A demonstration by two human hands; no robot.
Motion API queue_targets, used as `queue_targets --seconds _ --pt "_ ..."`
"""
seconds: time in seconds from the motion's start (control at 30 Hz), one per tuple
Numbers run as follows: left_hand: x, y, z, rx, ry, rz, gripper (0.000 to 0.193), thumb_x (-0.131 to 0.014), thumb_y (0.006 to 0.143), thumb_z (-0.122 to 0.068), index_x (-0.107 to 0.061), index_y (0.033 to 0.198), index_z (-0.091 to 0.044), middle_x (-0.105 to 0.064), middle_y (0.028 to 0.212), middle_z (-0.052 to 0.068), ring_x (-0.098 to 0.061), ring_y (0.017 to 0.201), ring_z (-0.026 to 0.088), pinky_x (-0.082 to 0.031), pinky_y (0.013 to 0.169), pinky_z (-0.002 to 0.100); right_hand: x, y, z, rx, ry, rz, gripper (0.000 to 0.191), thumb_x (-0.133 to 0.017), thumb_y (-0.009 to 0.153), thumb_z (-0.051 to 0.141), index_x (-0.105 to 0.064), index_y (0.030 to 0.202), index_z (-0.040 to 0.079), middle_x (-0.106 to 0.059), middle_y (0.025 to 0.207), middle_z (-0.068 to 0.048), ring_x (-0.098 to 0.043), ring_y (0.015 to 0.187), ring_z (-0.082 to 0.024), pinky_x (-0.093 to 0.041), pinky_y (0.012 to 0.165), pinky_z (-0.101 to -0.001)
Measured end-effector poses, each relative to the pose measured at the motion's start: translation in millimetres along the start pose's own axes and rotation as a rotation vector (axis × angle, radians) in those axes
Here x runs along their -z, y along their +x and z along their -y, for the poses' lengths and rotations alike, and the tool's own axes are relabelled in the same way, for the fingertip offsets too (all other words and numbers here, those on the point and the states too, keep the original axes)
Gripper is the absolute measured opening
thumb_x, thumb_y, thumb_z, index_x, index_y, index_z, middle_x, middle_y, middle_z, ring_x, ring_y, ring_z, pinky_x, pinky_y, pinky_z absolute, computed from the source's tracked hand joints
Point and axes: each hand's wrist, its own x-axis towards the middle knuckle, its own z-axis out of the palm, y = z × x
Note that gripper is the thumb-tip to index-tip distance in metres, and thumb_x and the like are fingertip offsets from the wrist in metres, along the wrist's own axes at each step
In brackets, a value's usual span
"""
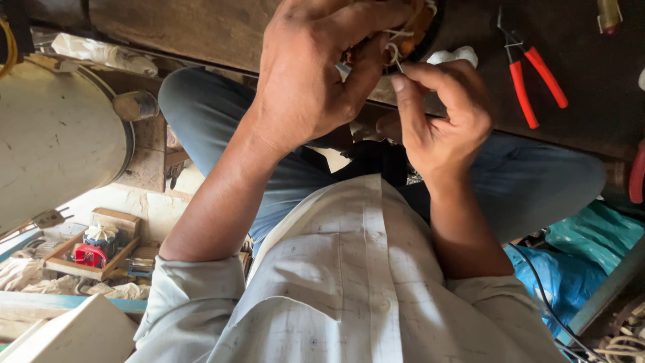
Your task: The person sits on the floor at a workbench and ties white string around the copper windings of an electric motor stator, tightening loops by hand around the coil bundles. They occasionally use pliers to trim or assist, and rotate the stator to reach different sections of the windings.
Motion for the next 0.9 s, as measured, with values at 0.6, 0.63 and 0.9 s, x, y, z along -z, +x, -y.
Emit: queue_targets --seconds 0.6,0.63,0.9 --pt "-1.4 -30.2 -9.5 0.019 0.209 -0.126 0.019 -0.078 0.098 -0.004 -0.067 0.112 -0.01 -0.059 0.114 0.006 -0.057 0.105 0.031 -0.05 0.091 0.038 25.8 31.5 -1.7 0.248 0.103 0.266 0.01 -0.069 0.098 0.006 -0.061 0.099 0.001 -0.065 0.102 -0.015 -0.07 0.095 -0.027 -0.055 0.083 -0.0338" --pt "-6.5 -34.3 -12.8 0.052 0.214 -0.155 0.02 -0.078 0.098 -0.004 -0.067 0.113 -0.01 -0.058 0.115 0.006 -0.056 0.105 0.03 -0.05 0.09 0.037 27.3 35.5 -0.5 0.269 0.093 0.28 0.01 -0.07 0.099 0.006 -0.061 0.1 0.001 -0.066 0.103 -0.015 -0.07 0.095 -0.027 -0.056 0.082 -0.0332" --pt "-13.0 -55.3 -4.3 0.13 0.137 -0.224 0.02 -0.076 0.096 -0.004 -0.068 0.113 -0.01 -0.058 0.116 0.003 -0.058 0.105 0.027 -0.052 0.091 0.035 33.4 86.7 -0.4 0.569 0.028 0.51 0.01 -0.07 0.104 0.001 -0.061 0.102 0.002 -0.071 0.105 -0.012 -0.07 0.096 -0.027 -0.054 0.088 -0.0347"
